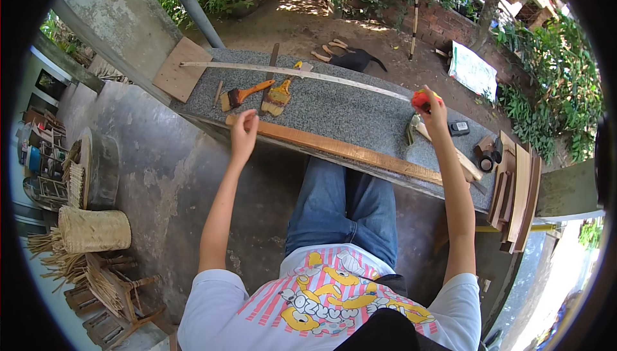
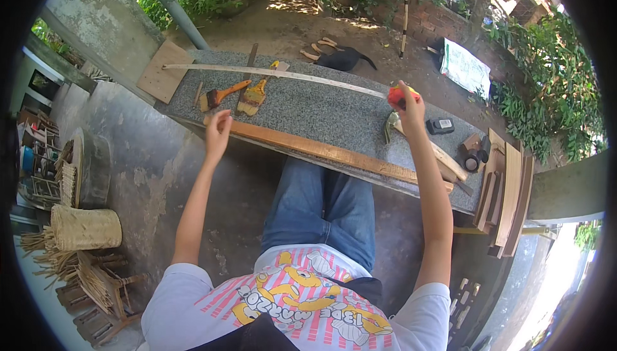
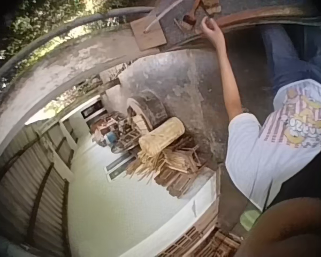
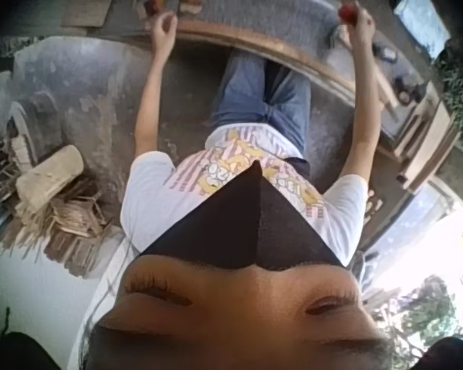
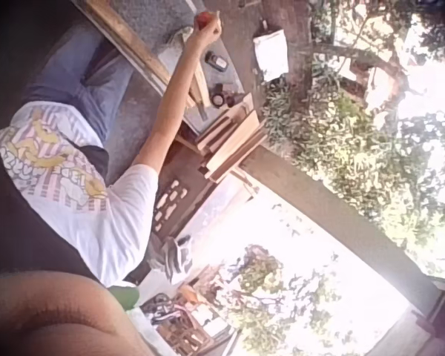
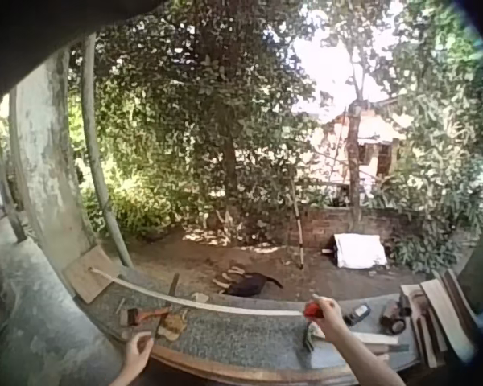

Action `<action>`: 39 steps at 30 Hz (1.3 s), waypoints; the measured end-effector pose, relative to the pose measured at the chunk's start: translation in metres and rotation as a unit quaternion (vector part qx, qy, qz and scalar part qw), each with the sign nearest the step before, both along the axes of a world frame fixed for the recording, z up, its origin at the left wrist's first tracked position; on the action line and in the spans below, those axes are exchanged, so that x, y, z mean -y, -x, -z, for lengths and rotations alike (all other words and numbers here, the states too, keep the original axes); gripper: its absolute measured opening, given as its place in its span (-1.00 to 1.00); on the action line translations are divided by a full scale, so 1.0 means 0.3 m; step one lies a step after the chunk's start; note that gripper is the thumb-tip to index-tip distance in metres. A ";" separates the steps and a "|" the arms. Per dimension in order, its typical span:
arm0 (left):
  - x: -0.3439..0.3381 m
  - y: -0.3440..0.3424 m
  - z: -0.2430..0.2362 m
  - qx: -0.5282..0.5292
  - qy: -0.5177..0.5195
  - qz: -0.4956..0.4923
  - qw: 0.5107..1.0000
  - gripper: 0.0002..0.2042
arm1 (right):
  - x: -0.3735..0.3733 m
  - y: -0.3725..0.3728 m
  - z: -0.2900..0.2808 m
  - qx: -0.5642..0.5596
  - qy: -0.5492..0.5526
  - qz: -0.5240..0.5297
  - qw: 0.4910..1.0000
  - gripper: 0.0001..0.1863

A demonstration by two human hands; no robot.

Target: Measure a piece of wood and smooth it with a file.

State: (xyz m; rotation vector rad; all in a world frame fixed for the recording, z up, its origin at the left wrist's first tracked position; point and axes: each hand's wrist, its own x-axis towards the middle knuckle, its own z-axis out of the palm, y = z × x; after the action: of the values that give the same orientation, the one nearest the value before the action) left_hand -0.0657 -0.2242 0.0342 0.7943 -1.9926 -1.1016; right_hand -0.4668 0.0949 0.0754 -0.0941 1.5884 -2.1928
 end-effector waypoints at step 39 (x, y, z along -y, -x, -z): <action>-0.123 0.028 0.124 0.206 0.310 -0.063 0.926 -0.66 | -0.156 0.225 0.105 -0.248 -0.387 -0.141 0.877 -0.46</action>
State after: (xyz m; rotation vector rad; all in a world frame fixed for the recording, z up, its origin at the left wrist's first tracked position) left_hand -0.0740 -0.1873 -0.0031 0.8269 -2.3989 -0.1860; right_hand -0.5343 0.1418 0.0439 -0.6354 2.4323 -1.2309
